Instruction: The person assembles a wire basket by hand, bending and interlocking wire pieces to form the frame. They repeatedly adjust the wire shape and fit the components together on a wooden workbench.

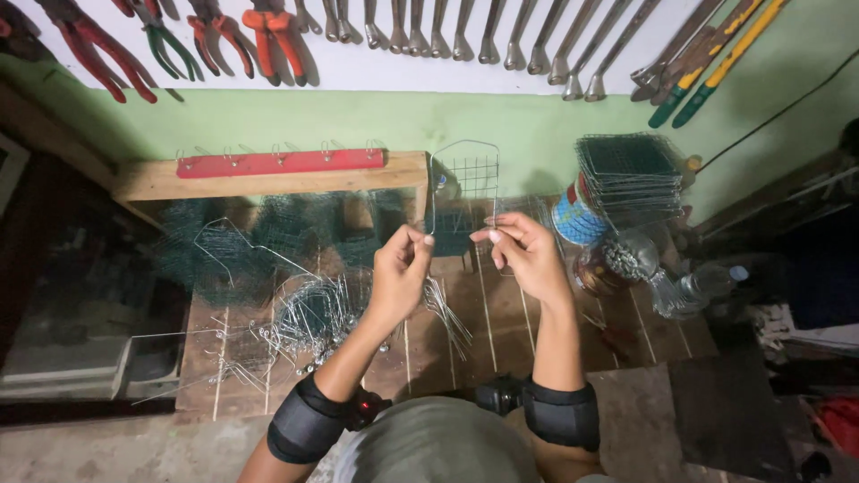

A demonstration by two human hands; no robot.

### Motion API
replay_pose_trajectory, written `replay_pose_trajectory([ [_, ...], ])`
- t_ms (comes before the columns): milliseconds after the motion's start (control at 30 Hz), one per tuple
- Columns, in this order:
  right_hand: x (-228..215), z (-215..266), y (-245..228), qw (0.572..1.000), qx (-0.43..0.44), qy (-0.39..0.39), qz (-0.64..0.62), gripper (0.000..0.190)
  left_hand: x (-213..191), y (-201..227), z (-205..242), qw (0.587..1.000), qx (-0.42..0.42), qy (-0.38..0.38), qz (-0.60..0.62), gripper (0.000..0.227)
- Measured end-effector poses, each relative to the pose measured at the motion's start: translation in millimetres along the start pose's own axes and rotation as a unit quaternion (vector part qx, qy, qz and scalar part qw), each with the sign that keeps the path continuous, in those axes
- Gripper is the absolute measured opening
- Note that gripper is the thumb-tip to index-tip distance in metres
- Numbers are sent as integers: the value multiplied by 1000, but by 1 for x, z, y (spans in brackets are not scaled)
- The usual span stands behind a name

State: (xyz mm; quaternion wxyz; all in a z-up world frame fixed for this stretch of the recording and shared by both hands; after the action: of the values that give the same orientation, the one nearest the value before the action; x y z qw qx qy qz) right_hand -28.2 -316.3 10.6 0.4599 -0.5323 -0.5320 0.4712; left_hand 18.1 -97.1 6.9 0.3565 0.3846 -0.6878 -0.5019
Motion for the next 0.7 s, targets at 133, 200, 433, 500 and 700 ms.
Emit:
replay_pose_trajectory([
  [133,-2,-7,5,1000,-13,-8,-1,17,-2,5,-2,1000,3,2,-4,22],
  [200,1,-9,5,999,-26,-23,5,15,-5,4,-3,1000,-15,5,-6,24],
  [433,5,-17,-6,999,-28,-34,11,14,-11,1,-7,1000,-11,-5,-5,23],
  [500,7,-18,-9,999,-5,-36,8,17,-11,0,-8,1000,-2,-18,-4,20],
  [700,2,-25,3,999,-13,-44,4,16,-12,-4,-10,999,-6,-33,4,17],
])
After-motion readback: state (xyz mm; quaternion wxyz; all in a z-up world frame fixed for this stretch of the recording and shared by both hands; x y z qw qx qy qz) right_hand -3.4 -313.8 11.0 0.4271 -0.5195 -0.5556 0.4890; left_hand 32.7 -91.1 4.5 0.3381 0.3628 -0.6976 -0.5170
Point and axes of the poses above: each hand's wrist, its own z-axis away from the middle knuckle, its own x-axis out of the palm, y = z × x, the point moved 5 cm from there along -z, towards the middle knuckle, and after that the axes turned 7 degrees about -y, right-handed, at the moved point
